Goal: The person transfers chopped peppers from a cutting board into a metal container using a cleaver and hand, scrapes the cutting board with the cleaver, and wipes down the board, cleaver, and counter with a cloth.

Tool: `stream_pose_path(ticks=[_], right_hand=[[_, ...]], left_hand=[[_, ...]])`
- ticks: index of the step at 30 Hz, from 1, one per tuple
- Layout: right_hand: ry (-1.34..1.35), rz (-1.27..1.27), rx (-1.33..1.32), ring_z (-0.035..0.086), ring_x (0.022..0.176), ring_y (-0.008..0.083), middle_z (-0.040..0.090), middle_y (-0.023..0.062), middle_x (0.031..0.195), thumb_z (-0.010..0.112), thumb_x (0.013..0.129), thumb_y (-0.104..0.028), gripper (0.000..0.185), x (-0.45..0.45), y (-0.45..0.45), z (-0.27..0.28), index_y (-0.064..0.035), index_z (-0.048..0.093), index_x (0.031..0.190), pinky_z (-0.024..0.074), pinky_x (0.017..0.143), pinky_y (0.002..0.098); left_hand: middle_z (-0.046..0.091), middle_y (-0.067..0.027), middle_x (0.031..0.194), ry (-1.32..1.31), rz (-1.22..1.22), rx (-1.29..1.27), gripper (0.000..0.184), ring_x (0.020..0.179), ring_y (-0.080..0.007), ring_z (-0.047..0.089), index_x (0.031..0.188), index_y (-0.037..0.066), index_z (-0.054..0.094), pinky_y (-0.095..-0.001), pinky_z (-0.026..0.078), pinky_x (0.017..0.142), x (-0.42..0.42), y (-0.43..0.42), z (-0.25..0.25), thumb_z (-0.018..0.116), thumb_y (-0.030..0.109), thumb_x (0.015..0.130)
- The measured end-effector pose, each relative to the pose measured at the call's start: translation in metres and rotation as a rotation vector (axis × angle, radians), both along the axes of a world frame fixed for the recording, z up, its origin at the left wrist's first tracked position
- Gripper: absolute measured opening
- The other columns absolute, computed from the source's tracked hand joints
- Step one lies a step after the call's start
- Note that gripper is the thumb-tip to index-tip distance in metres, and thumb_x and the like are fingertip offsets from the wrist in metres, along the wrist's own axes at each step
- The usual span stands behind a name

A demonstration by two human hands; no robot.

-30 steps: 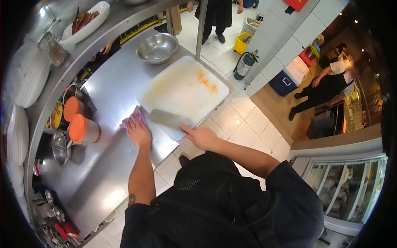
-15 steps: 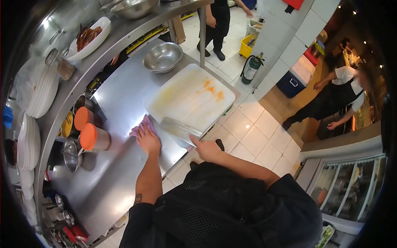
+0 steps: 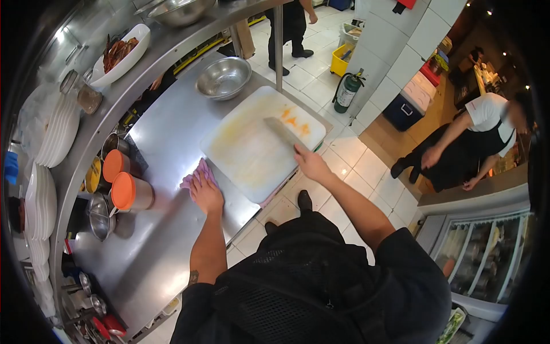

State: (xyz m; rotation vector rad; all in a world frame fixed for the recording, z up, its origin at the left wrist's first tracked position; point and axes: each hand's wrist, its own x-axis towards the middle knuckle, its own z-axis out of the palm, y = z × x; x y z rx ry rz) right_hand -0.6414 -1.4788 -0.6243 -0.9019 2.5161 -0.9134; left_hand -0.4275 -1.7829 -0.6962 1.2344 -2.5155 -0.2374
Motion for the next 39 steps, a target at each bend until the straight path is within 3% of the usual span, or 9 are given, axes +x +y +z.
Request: stream_pose_path(ticks=[5,7,9,13,19,22,26,33,39], right_hand=[[0.036,0.071,-0.037,0.069,0.090,0.0446,0.070,0.0274,0.100,0.052,0.101,-0.029,0.043,0.060,-0.016,0.017,-0.0129,0.054,0.141,0.0546,0.080,0.0533],[-0.107,0.293,0.263,0.068,0.100,0.0450,0.070,0.0270,0.107,0.049,0.103,-0.034,0.050,0.089,-0.022,0.047,-0.0138,0.048,0.149,0.0534,0.088,0.0500],[-0.059,0.184,0.156,0.068,0.097,0.0445,0.070,0.0265,0.104,0.050,0.103,-0.034,0.049,0.056,-0.014,0.008,-0.0134,0.050,0.147,0.0535,0.086,0.0511],[0.048,-0.043,0.071,0.068,0.096,0.0444,0.070,0.0262,0.103,0.050,0.103,-0.033,0.049,-0.020,0.001,0.000,-0.0132,0.050,0.147,0.0538,0.084,0.0516],[-0.001,0.235,0.305,0.069,0.090,0.0436,0.071,0.0247,0.099,0.051,0.104,-0.036,0.052,0.083,0.002,0.023,-0.0185,0.044,0.152,0.0537,0.079,0.0531],[-0.022,0.070,0.242,0.068,0.082,0.0453,0.070,0.0254,0.090,0.049,0.104,-0.036,0.053,0.022,0.021,0.004,-0.0171,0.042,0.152,0.0533,0.074,0.0564],[0.010,0.132,0.171,0.067,0.084,0.0469,0.069,0.0267,0.090,0.052,0.103,-0.034,0.050,-0.019,0.024,0.021,-0.0176,0.045,0.150,0.0533,0.075,0.0560],[-0.014,0.285,0.240,0.068,0.088,0.0452,0.070,0.0254,0.095,0.052,0.103,-0.034,0.053,0.026,0.031,0.026,-0.0198,0.039,0.152,0.0534,0.078,0.0558],[-0.187,0.358,0.229,0.068,0.093,0.0425,0.069,0.0242,0.102,0.053,0.102,-0.033,0.058,0.015,0.032,0.028,-0.0194,0.036,0.155,0.0533,0.080,0.0546]], left_hand=[[0.040,-0.0127,0.160,-0.007,0.020,0.002,0.049,0.149,-0.0345,0.032,0.151,0.014,0.047,-0.0501,0.025,0.121,-0.006,-0.001,0.001,0.041,0.030,0.106],[0.040,-0.0127,0.159,0.002,0.012,-0.002,0.049,0.149,-0.0349,0.033,0.151,0.014,0.048,-0.0505,0.025,0.120,-0.005,0.002,0.003,0.041,0.030,0.106],[0.041,-0.0127,0.159,-0.009,-0.020,-0.020,0.049,0.148,-0.0353,0.033,0.151,0.014,0.048,-0.0510,0.025,0.120,-0.001,-0.004,0.005,0.041,0.030,0.106],[0.042,-0.0124,0.159,-0.001,-0.001,-0.044,0.049,0.147,-0.0349,0.035,0.151,0.014,0.048,-0.0503,0.027,0.120,0.001,0.001,-0.005,0.041,0.030,0.106],[0.042,-0.0134,0.159,0.007,-0.001,-0.034,0.049,0.147,-0.0353,0.035,0.152,0.014,0.047,-0.0504,0.027,0.120,-0.004,0.002,0.002,0.042,0.030,0.106],[0.042,-0.0142,0.158,-0.009,-0.028,-0.058,0.049,0.147,-0.0357,0.036,0.152,0.014,0.047,-0.0508,0.027,0.120,-0.002,-0.003,0.000,0.042,0.030,0.106],[0.044,-0.0163,0.156,-0.006,-0.010,-0.062,0.047,0.146,-0.0362,0.036,0.150,0.015,0.049,-0.0506,0.028,0.120,-0.003,-0.005,-0.005,0.043,0.030,0.106],[0.049,-0.0184,0.151,-0.028,0.026,-0.071,0.046,0.143,-0.0384,0.040,0.148,0.013,0.051,-0.0498,0.029,0.119,-0.006,0.000,0.001,0.044,0.029,0.105],[0.051,-0.0190,0.150,0.082,0.105,0.070,0.053,0.142,-0.0412,0.041,0.146,0.009,0.055,-0.0480,0.029,0.119,-0.033,-0.021,-0.008,0.038,0.041,0.107]])
